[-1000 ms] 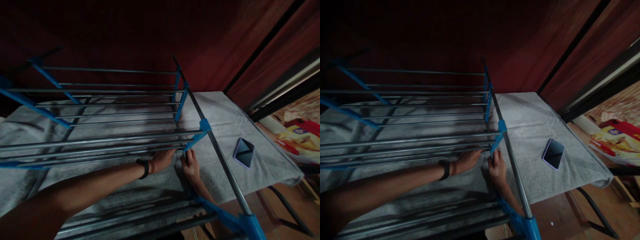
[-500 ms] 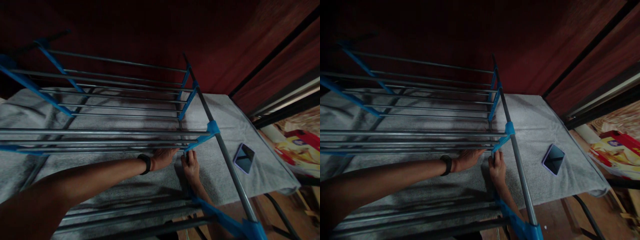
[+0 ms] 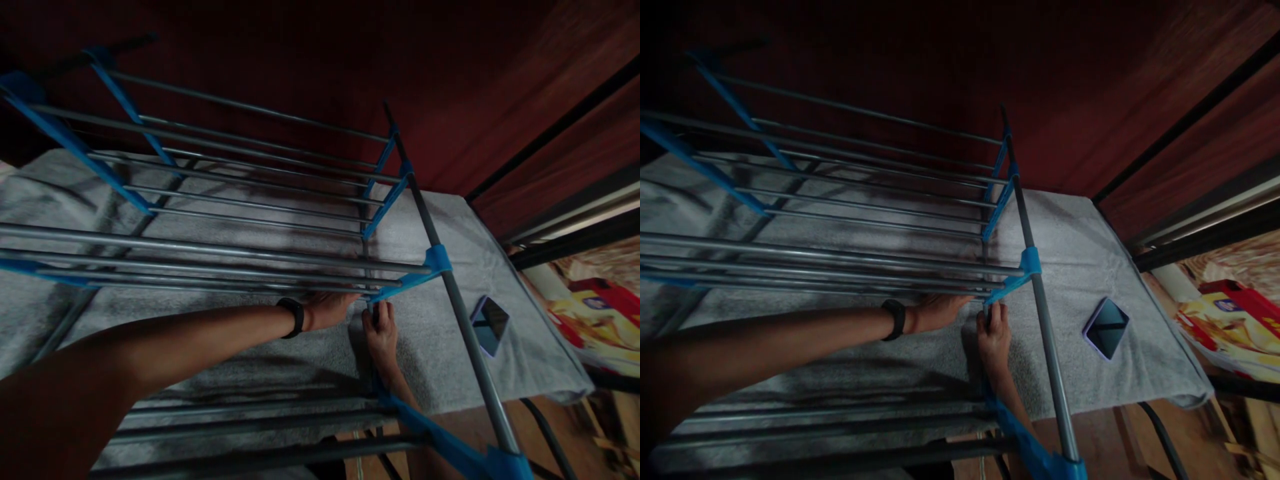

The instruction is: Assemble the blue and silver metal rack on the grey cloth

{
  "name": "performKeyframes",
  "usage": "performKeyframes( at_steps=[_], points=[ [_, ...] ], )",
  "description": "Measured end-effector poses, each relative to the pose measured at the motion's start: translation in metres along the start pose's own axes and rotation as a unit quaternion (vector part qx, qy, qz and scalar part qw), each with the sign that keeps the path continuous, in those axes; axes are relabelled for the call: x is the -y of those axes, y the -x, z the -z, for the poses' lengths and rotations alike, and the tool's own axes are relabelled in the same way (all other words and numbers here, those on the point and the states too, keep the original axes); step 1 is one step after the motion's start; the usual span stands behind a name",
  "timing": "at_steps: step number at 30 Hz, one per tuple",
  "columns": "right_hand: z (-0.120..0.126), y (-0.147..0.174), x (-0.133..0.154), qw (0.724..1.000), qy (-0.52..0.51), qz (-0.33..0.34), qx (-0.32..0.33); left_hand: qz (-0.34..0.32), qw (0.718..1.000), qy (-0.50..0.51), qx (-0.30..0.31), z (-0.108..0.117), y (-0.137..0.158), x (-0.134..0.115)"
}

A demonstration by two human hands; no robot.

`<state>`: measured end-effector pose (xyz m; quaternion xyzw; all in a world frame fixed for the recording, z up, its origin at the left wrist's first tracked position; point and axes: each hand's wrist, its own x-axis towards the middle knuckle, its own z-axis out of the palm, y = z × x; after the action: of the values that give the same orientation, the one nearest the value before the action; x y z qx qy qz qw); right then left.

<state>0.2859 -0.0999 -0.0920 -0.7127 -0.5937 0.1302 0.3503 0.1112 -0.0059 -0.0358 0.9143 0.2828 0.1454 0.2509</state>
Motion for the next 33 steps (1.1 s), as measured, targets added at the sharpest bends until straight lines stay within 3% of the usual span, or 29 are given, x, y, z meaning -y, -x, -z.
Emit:
performKeyframes(
  at_steps=[21, 33],
  points=[
    [0.0043, -0.0008, 0.0003, 1.0, -0.025, 0.008, 0.012, 0.002, 1.0, -0.001, -0.01, 0.0, 0.0023, -0.0037],
    [0.0045, -0.0012, -0.0031, 0.999, -0.037, 0.023, 0.02, -0.007, 0.999, 0.029, 0.028, 0.0014, -0.0003, -0.002]
  ],
)
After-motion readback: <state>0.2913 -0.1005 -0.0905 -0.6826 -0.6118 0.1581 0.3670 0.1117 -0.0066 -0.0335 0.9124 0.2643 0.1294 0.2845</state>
